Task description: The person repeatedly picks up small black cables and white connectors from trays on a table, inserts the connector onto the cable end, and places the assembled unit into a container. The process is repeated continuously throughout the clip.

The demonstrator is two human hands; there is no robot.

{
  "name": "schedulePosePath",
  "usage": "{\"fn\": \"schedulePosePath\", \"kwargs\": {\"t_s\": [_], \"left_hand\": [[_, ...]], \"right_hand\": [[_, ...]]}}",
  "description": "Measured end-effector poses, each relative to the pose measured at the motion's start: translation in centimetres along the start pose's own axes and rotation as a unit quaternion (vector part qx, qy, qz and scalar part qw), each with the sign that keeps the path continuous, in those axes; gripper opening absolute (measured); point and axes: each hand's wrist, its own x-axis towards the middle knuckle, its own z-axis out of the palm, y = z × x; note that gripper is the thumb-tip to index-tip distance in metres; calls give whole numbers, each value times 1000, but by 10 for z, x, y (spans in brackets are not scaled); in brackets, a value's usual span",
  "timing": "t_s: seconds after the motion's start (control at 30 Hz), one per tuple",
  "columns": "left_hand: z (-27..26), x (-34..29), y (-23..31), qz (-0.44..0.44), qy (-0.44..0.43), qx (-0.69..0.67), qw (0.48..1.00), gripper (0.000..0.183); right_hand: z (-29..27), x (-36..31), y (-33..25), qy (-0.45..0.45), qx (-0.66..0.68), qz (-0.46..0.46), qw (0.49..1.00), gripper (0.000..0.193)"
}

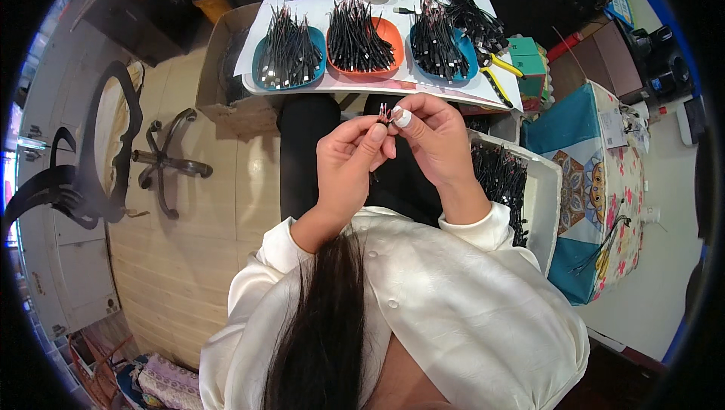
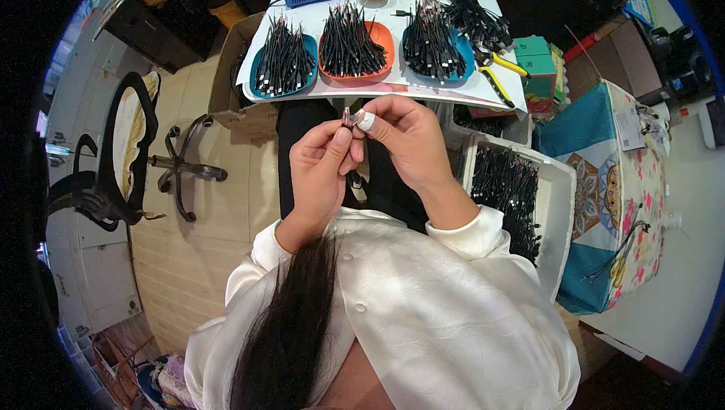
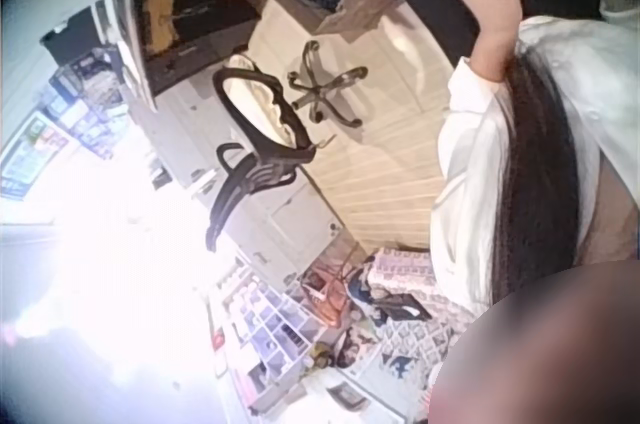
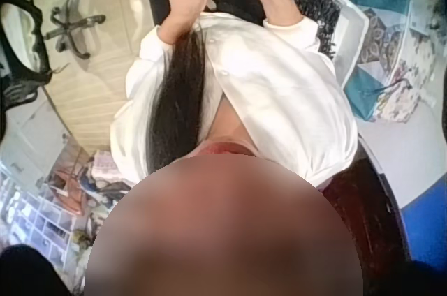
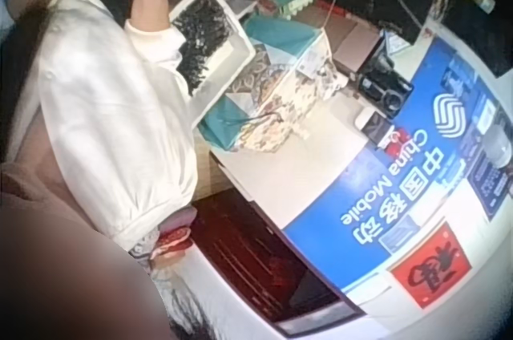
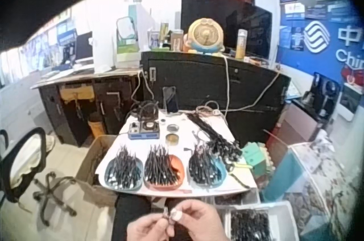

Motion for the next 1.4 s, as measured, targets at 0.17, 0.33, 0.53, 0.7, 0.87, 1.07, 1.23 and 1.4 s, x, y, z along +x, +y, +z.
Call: {"fn": "schedulePosePath", "kwargs": {"t_s": [0.17, 0.33, 0.53, 0.7, 0.87, 1.07, 1.23, 1.4], "left_hand": [[-4, -2, 6, -69, -50, -20, 996, 16], [-9, -5, 10, -102, -64, 29, 992, 16], [-6, -8, 8, -77, -65, 77, 992, 17], [-10, -8, 3, -83, -63, 101, 989, 17], [-23, -2, 3, -167, -48, 89, 981, 16], [-24, -3, -1, -136, -47, 147, 979, 14], [-29, -6, 1, -158, -74, 167, 970, 10], [-34, -9, 4, -200, -94, 128, 967, 11]], "right_hand": [[-6, 1, -6, -82, 128, 109, 982, 18], [-10, -3, -13, -73, 41, 135, 987, 17], [-17, -3, -3, -131, 149, 180, 963, 21], [-17, -8, 15, -99, 189, 209, 954, 29], [-19, -5, 30, -1, 95, 140, 986, 24], [-27, -5, 15, -50, -296, -20, 954, 28], [-22, -12, 15, -74, -470, -78, 876, 27], [-23, -20, 30, -82, -265, -8, 961, 24]]}}
